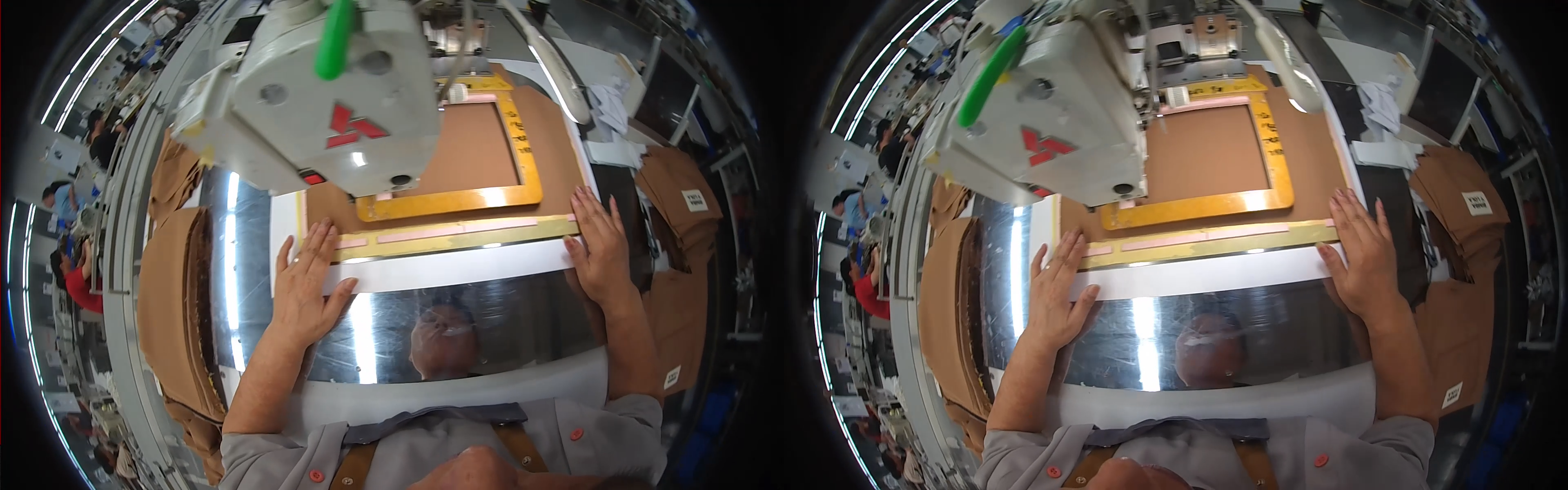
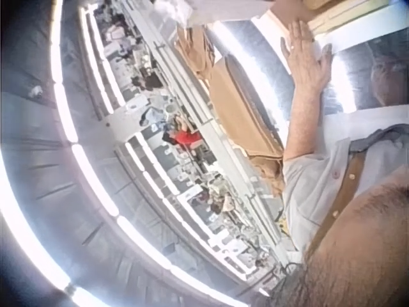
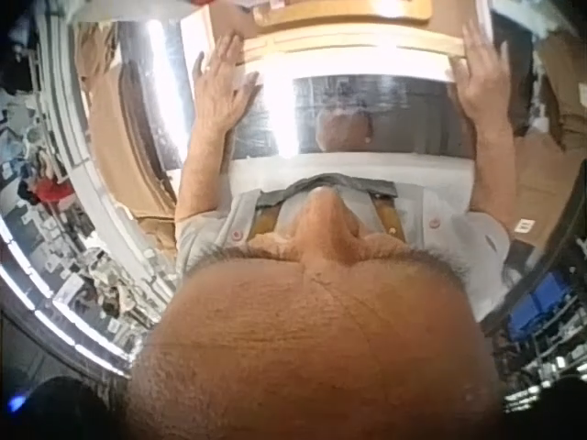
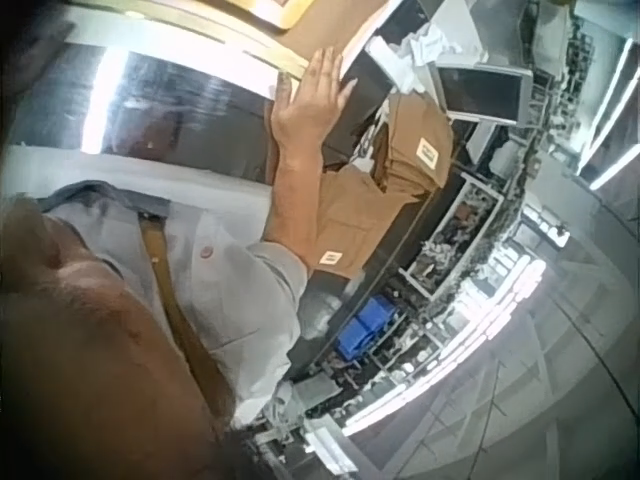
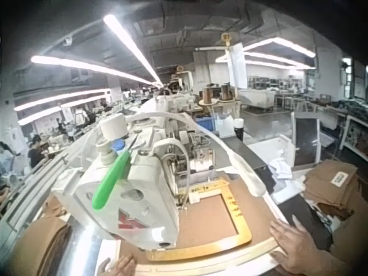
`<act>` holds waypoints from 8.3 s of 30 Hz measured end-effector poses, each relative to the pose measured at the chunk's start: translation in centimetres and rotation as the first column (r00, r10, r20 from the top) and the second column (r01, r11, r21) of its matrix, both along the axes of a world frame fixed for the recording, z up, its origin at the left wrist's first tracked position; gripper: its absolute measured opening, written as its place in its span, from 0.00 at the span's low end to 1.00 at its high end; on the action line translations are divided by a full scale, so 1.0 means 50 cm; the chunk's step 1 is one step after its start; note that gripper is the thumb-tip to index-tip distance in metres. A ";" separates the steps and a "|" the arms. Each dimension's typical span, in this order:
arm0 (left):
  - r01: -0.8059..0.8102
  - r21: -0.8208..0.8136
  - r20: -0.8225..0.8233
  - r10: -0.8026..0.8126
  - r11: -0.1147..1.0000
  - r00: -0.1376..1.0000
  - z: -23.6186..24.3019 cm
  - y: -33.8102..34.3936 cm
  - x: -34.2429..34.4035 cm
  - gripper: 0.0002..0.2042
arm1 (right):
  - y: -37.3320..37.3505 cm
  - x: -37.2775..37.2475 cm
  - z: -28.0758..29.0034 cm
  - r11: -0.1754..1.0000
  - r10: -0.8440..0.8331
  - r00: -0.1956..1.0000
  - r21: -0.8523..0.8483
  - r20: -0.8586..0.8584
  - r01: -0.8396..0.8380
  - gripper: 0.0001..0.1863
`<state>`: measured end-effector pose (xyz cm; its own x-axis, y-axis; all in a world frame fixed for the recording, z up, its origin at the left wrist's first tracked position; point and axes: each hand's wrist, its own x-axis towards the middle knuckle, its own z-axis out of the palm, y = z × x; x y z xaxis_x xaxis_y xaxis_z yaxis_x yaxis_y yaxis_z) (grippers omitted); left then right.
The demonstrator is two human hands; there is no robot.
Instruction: Sewing a brand label and finishing components of a leather bag using an industrial sewing machine.
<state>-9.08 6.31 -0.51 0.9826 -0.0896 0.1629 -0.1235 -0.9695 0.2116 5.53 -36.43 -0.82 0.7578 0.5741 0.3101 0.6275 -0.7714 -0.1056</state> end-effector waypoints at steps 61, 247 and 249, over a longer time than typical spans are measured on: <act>-0.046 0.029 0.254 0.037 0.999 0.967 -0.007 -0.005 0.000 0.27 | -0.004 0.020 0.005 0.988 0.134 0.991 0.083 -0.003 -0.133 0.25; 0.104 0.029 0.157 -0.107 0.994 0.982 0.007 -0.103 0.178 0.16 | 0.483 0.301 -0.034 0.922 0.187 0.982 0.340 0.025 -0.184 0.08; 0.094 -0.109 0.045 -0.090 0.990 0.995 0.027 -0.087 0.174 0.15 | 0.475 0.298 -0.027 0.940 0.200 0.979 0.293 -0.049 -0.177 0.09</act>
<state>-0.38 1.97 0.85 0.9635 -0.1583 0.2159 -0.2214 -0.9244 0.3106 20.42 -12.67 -2.17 0.6722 0.6046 0.4274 0.7399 -0.5701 -0.3572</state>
